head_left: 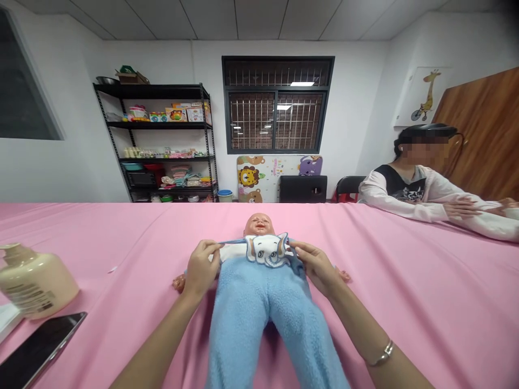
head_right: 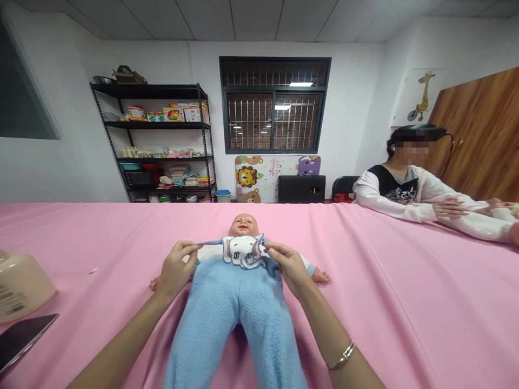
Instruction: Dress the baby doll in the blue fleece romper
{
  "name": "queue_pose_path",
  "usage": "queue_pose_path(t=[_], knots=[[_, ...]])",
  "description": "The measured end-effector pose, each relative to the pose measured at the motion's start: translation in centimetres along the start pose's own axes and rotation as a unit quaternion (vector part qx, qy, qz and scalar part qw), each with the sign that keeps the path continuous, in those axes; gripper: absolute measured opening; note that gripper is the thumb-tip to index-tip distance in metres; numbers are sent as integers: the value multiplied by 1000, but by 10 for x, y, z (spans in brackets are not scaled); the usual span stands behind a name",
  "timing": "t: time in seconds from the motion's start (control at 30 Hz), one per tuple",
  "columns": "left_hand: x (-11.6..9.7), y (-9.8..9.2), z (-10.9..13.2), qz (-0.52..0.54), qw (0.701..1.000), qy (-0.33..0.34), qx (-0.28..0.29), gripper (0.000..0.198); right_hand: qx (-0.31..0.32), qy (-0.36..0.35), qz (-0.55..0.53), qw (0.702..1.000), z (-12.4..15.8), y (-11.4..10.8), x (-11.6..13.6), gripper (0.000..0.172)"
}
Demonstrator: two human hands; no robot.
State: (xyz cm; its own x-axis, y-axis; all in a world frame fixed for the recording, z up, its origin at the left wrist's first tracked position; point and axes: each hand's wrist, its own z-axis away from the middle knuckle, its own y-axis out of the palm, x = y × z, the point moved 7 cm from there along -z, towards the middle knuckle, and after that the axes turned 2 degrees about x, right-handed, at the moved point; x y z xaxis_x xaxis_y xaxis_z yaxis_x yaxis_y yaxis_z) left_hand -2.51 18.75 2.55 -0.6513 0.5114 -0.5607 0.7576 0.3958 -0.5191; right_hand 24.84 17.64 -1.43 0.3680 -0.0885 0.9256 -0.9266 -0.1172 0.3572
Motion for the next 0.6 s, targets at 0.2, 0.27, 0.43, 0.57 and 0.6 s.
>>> queue_pose_path(t=[0.2, 0.27, 0.43, 0.57, 0.6], knots=[[-10, 2, 7, -42, 998, -56, -7, 29, 75, -53, 118, 989, 8, 22, 10, 28], [-14, 11, 11, 5, 997, -80, 23, 26, 82, -75, 145, 983, 10, 26, 12, 26], [-27, 24, 20, 97, 993, -59, 0, 24, 35, -133, 221, 965, 12, 27, 17, 28], [-19, 42, 30, 218, 964, -155, 10, 54, -14, -138, 225, 964, 3, 18, 16, 32], [-15, 48, 35, 251, 947, -200, 16, 62, -32, -129, 213, 968, -2, 13, 15, 33]])
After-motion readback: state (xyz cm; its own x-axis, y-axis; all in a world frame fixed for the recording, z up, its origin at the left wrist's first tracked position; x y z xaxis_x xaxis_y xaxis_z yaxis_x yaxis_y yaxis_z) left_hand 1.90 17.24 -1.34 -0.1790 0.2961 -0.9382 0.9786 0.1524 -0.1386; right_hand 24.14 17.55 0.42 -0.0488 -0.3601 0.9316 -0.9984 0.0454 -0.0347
